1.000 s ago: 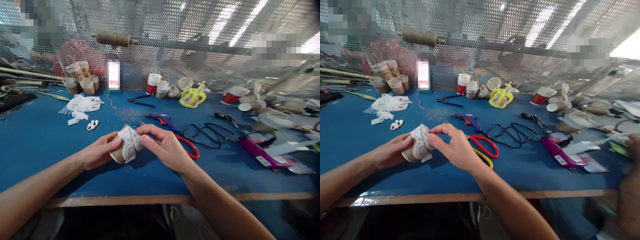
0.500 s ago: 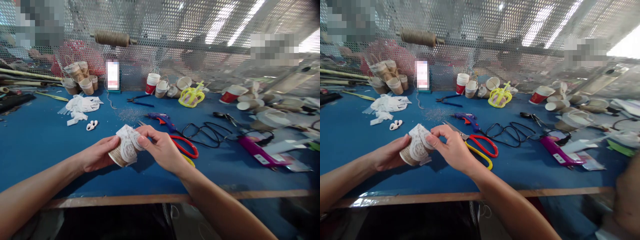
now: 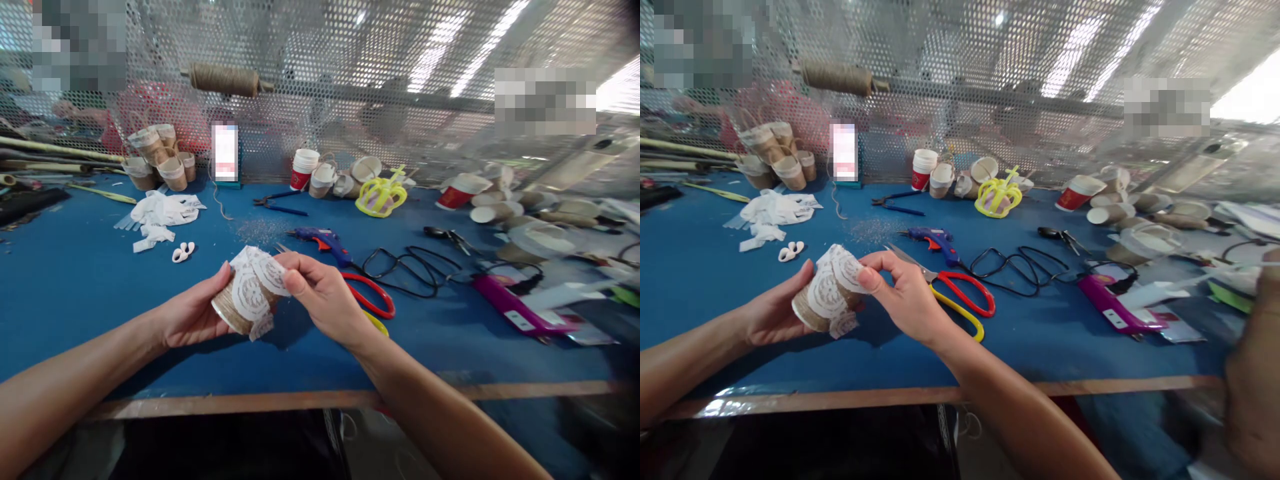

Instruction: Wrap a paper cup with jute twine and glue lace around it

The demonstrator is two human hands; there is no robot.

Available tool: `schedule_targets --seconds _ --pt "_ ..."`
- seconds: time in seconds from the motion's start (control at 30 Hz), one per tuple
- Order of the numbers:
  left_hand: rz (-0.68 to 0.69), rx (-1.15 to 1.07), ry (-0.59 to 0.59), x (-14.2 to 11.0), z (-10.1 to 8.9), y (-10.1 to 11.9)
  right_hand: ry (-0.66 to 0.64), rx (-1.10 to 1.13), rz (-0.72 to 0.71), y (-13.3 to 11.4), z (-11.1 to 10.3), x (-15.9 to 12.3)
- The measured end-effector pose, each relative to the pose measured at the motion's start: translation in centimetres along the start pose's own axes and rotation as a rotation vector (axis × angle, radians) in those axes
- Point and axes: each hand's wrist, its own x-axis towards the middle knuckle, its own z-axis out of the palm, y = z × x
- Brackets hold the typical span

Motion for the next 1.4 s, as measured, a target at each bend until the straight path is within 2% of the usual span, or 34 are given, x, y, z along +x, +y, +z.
schedule_targets --seconds 0.13,0.23,0.37,0.43,0.63,0.73,0.9,0.97,1.07,1.13,1.17,1.23,1.27,1.33,1.37,1.4 --pt "-0.001 0.048 0.029 0.0 -0.2 0.1 -0.039 -0.015 0.012 0.1 -0.1 -0.1" --pt "-0.014 0.024 0.001 0.0 -0.3 0.0 -0.043 0.003 -0.019 0.3 0.0 -0.1" --pt "0.039 0.003 -0.02 0.1 -0.5 -0.3 -0.071 0.025 -0.006 0.2 -0.3 -0.1" --pt "0.097 0.082 0.007 0.2 -0.5 -0.5 -0.09 -0.001 0.009 -0.1 -0.5 -0.2" --pt "0.249 0.551 0.204 0.2 -0.2 -0.7 -0.054 -0.109 -0.062 -0.1 0.0 -0.2" --pt "0.259 0.642 0.263 0.3 0.1 -0.5 -0.016 -0.155 -0.105 0.0 0.2 -0.2" --pt "0.305 0.777 0.275 0.5 0.1 -0.4 -0.051 -0.161 -0.108 -0.1 0.1 -0.2" --pt "0.428 0.949 0.332 0.5 -0.2 -0.5 -0.002 -0.158 -0.059 0.0 0.0 -0.2" --pt "0.774 1.412 0.443 0.2 -0.4 -0.7 0.147 -0.11 0.065 0.6 0.1 0.0" --pt "0.978 1.675 0.435 0.0 -0.3 -0.9 0.208 -0.04 0.128 1.1 0.2 0.1" --pt "1.055 1.735 0.435 -0.1 -0.3 -1.0 0.221 -0.006 0.146 1.3 0.2 0.1" --pt "1.123 1.681 0.522 -0.1 -0.1 -1.1 0.256 0.044 0.138 1.6 0.4 0.0" --pt "1.093 1.572 0.615 0.0 0.0 -1.1 0.286 0.058 0.112 1.6 0.5 0.0" --pt "0.875 1.239 0.752 0.3 0.2 -1.1 0.361 0.052 0.036 1.5 0.7 -0.2" --pt "0.721 1.042 0.742 0.5 0.3 -1.1 0.398 0.031 -0.005 1.4 0.8 -0.3" --pt "0.566 0.853 0.677 0.8 0.4 -1.0 0.426 0.002 -0.041 1.2 0.8 -0.4"
